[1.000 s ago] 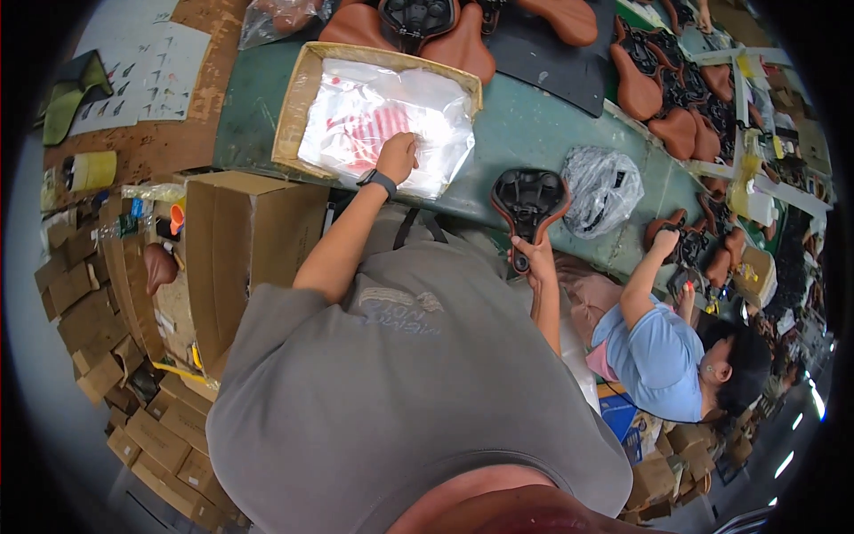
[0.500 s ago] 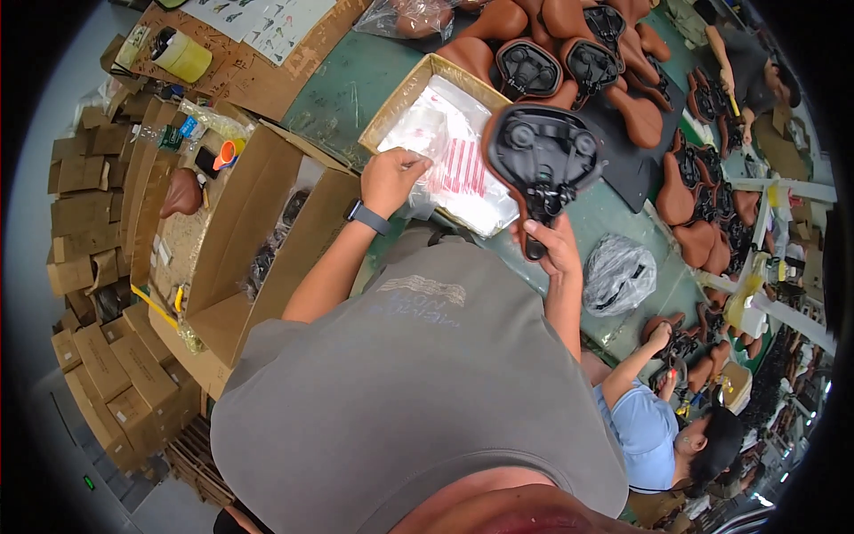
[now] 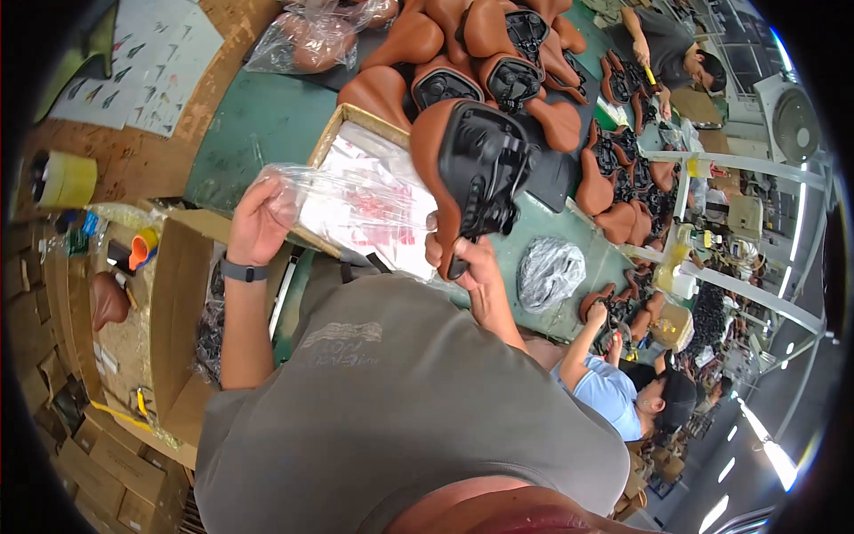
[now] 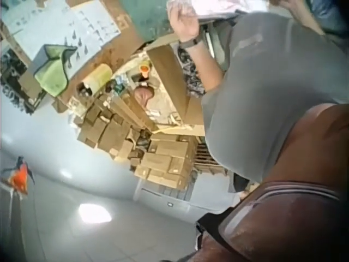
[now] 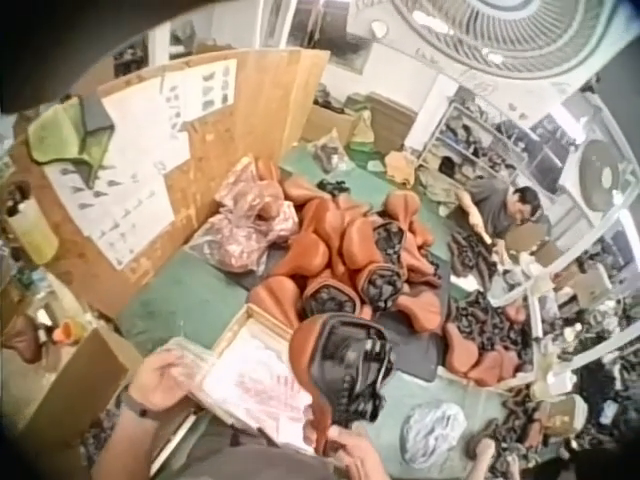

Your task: Packing bicycle seats into bags and then into a cardboard shipping box.

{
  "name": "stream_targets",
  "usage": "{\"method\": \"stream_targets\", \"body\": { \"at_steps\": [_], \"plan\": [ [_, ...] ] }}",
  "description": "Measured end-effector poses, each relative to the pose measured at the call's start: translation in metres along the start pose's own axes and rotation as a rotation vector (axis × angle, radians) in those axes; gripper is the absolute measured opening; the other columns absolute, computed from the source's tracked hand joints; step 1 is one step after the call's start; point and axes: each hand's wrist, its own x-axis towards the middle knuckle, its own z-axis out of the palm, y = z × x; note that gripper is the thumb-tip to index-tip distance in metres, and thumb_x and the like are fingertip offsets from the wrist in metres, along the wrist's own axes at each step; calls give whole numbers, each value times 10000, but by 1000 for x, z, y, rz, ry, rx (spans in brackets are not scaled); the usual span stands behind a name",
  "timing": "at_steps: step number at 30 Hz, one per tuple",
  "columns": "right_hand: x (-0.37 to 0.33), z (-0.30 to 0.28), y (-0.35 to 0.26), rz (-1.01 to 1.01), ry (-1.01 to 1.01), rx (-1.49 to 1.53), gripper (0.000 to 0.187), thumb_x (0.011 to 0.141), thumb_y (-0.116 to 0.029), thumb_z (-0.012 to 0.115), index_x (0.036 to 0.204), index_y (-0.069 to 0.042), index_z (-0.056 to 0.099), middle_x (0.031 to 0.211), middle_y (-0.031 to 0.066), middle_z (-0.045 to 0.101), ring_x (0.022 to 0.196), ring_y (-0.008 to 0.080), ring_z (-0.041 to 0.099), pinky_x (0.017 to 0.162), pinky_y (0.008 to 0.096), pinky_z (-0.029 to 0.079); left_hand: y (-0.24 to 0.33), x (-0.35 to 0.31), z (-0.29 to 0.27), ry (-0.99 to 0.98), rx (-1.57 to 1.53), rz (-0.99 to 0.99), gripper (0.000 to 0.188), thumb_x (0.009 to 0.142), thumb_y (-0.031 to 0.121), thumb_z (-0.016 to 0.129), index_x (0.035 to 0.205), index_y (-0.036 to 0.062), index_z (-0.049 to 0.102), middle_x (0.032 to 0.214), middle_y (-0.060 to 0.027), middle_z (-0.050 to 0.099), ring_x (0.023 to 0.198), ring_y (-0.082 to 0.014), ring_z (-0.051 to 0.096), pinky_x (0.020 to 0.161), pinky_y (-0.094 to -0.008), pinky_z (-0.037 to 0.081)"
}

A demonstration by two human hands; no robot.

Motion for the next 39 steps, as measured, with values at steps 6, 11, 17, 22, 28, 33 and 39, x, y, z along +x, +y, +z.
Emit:
{"method": "stream_targets", "body": {
  "at_steps": [6, 11, 17, 22, 28, 33, 39],
  "plan": [
    [76, 61, -33, 78, 364, -1398, 1106, 835, 63, 837, 1727, -34, 190, 1288, 161, 746, 1182, 308, 744, 955, 448, 584, -8, 21, 110, -467, 1136, 862, 188, 1067, 140, 677, 1196, 80, 799, 792, -33, 700, 664, -113, 631, 589, -359, 505],
    [135, -44, -75, 487, 39, -32, 831, 1028, -292, 756, 1690, -61, 309, 1236, 213, 726, 1028, 304, 766, 852, 398, 640, 40, 56, 128, -891, 1317, 1239, 211, 974, 91, 744, 1176, 75, 804, 997, -93, 786, 779, -237, 732, 731, -333, 579],
    [205, -306, -109, -186, 1105, -871, 869, 997, -415, 777, 1613, 75, 409, 1576, 251, 556, 1435, 341, 559, 1166, 435, 465, 38, 133, 65, 331, 998, 1333, 354, 1053, 224, 736, 1332, 7, 726, 1276, -122, 738, 1239, -275, 663, 1085, -413, 489],
    [242, -351, -110, -76, 1119, -1009, 1132, 881, -652, 819, 1608, 95, 379, 1593, 322, 505, 1486, 411, 510, 1221, 438, 405, -147, 141, 21, -389, 1367, 692, 247, 972, 191, 777, 1184, 64, 773, 1131, -162, 787, 1005, -367, 753, 879, -433, 597],
    [73, -263, -123, -341, 1000, -1646, 512, 791, -395, 975, 1074, -42, 734, 927, 195, 793, 847, 367, 783, 796, 435, 615, -354, 154, 3, -808, 1698, 482, 247, 975, 325, 764, 982, 78, 749, 944, -153, 767, 858, -384, 751, 738, -503, 587],
    [-128, -226, -29, -287, 1179, -1727, 331, 876, -196, 918, 1075, -9, 730, 935, 195, 792, 852, 369, 782, 797, 432, 605, -426, 168, -33, -594, 1841, 619, 242, 965, 326, 764, 950, 85, 742, 1079, -163, 743, 1026, -379, 725, 836, -509, 582],
    [-281, -183, 54, -160, 988, -1810, 423, 824, -56, 877, 1211, -29, 709, 1407, 212, 703, 1131, 454, 724, 970, 477, 581, -421, 166, -77, -677, 1761, 576, 146, 981, 185, 728, 1014, 46, 757, 1012, -145, 735, 963, -347, 723, 812, -461, 584]
  ]
}}
